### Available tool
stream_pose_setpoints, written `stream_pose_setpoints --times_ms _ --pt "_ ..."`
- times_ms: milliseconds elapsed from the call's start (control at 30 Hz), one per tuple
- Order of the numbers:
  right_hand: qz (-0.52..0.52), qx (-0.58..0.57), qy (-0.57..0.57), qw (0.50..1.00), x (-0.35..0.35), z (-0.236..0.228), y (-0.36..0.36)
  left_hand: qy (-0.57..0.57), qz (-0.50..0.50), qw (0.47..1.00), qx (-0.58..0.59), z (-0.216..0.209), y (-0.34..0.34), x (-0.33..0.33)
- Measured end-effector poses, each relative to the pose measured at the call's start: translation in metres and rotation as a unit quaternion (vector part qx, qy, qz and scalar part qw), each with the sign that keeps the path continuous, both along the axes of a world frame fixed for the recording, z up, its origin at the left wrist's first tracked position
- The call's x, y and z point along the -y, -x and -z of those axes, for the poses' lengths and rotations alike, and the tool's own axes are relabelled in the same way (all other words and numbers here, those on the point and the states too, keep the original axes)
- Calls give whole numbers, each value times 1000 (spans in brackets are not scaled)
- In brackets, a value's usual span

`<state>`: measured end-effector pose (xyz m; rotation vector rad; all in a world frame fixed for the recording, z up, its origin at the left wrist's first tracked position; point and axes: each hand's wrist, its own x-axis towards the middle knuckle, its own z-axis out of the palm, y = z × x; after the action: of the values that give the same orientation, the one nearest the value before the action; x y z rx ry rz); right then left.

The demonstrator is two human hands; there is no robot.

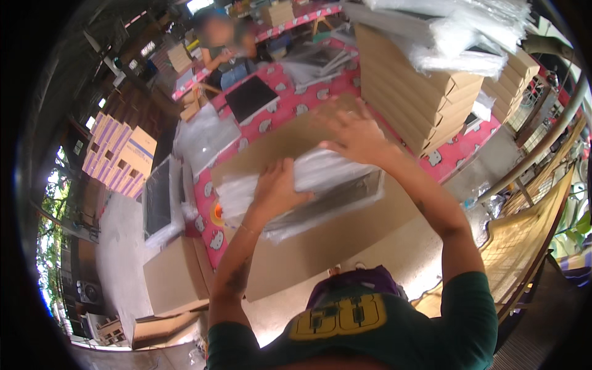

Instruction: The person folds brown paper bags by hand and secures them with tape using a dispenser, then places a large plastic-wrapped object into one of the prepared bags and tapes it shut.

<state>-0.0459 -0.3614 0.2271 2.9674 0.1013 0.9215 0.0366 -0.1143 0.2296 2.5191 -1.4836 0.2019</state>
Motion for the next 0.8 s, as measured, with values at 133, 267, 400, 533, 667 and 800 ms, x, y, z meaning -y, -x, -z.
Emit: stream_pose_setpoints --times_ms 133,267,400,533,667,800 --pt "-161 179 -487 840 46 -2 68 -6 -25 1000 3 -6 2 -13" --pt "-157 30 -621 768 52 157 69 1 -11 1000 9 -9 4 3" --pt "-115 97 -708 690 20 186 45 3 21 1000 -1 -1 -4 1" --pt "-208 145 -604 755 -16 110 39 35 -2 999 -20 -26 -10 -41" --pt "-137 107 -278 945 -8 -35 33 202 -78 970 -114 -38 12 -74" --pt "-206 70 11 976 -96 -170 15 497 -51 828 -257 42 14 -94"
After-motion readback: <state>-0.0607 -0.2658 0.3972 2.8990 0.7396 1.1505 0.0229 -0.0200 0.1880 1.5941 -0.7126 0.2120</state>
